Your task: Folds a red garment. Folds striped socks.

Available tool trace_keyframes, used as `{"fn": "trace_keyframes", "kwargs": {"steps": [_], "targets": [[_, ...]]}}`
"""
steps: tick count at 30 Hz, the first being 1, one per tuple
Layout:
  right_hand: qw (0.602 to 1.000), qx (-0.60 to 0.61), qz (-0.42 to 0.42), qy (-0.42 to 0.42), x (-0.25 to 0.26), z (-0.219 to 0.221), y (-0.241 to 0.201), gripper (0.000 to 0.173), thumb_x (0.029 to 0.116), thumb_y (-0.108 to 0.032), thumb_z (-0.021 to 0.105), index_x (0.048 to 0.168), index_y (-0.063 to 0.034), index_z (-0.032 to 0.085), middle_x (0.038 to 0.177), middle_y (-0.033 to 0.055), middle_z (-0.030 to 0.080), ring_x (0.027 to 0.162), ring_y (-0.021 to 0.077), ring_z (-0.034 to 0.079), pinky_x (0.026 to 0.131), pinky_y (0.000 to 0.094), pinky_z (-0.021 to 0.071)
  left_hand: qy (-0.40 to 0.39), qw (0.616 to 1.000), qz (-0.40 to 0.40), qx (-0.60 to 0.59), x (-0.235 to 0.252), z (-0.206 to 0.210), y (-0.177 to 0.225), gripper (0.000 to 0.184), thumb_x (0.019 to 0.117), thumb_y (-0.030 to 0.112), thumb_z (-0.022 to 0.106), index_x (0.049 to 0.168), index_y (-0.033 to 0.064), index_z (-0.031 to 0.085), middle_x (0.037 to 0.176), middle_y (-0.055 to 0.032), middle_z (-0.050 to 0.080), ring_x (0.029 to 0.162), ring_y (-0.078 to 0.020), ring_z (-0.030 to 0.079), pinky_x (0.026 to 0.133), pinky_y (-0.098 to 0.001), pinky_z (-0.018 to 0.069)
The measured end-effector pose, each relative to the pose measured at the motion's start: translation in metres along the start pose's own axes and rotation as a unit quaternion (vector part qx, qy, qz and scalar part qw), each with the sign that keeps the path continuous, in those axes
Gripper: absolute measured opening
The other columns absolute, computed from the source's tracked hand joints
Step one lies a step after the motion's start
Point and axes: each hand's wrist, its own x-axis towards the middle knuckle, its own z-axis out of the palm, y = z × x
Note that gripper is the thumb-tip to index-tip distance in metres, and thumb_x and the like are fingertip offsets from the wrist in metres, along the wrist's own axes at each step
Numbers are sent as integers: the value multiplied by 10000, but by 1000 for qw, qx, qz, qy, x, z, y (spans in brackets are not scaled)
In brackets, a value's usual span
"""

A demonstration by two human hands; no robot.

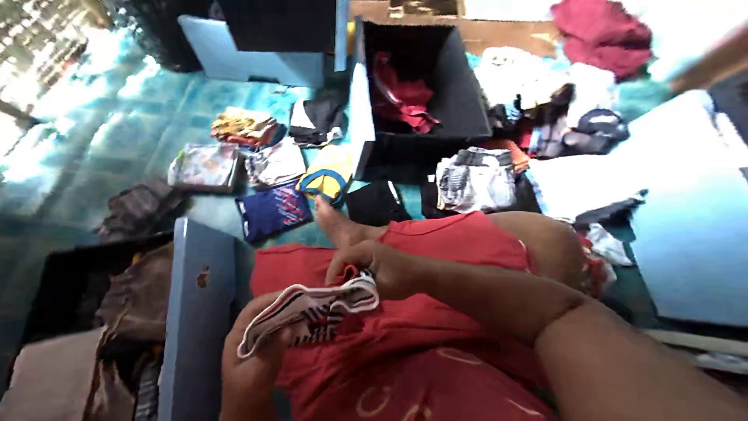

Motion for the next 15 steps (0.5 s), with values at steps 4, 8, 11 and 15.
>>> {"fn": "trace_keyframes", "kwargs": {"steps": [4, 8, 11, 15], "targets": [[996, -58, -62, 23, -15, -14, -6, 183, 881, -15, 678, 1018, 105, 660, 849, 145, 676, 779, 82, 629, 724, 218, 518, -73, 997, 8, 38, 29, 4, 4, 332, 965, 265, 711, 1292, 218, 687, 1198, 81, 726, 1026, -35, 698, 886, -217, 587], [994, -24, -96, 50, -24, -26, -4, 190, 881, 59, 630, 1054, 137, 629, 937, 196, 693, 860, 144, 676, 799, 277, 556, -116, 991, 10, 66, 56, 17, 6, 324, 968, 222, 705, 1291, 227, 695, 1193, 80, 737, 1039, -62, 714, 913, -248, 600], [987, -6, -131, 88, -26, -33, 0, 179, 882, 57, 627, 1036, 147, 606, 931, 192, 674, 860, 107, 651, 802, 234, 531, -121, 992, 15, 15, 77, 22, -4, 361, 974, 346, 682, 1319, 241, 671, 1183, 66, 742, 1047, -76, 716, 924, -267, 596], [981, -25, -139, 129, -27, -41, 3, 186, 868, 23, 671, 1024, 115, 625, 1015, 205, 683, 944, 136, 655, 901, 284, 517, -108, 991, -39, -66, 70, 26, -51, 772, 875, 674, 629, 1469, 189, 540, 1352, -12, 675, 1244, -149, 640, 1051, -322, 524]]}}
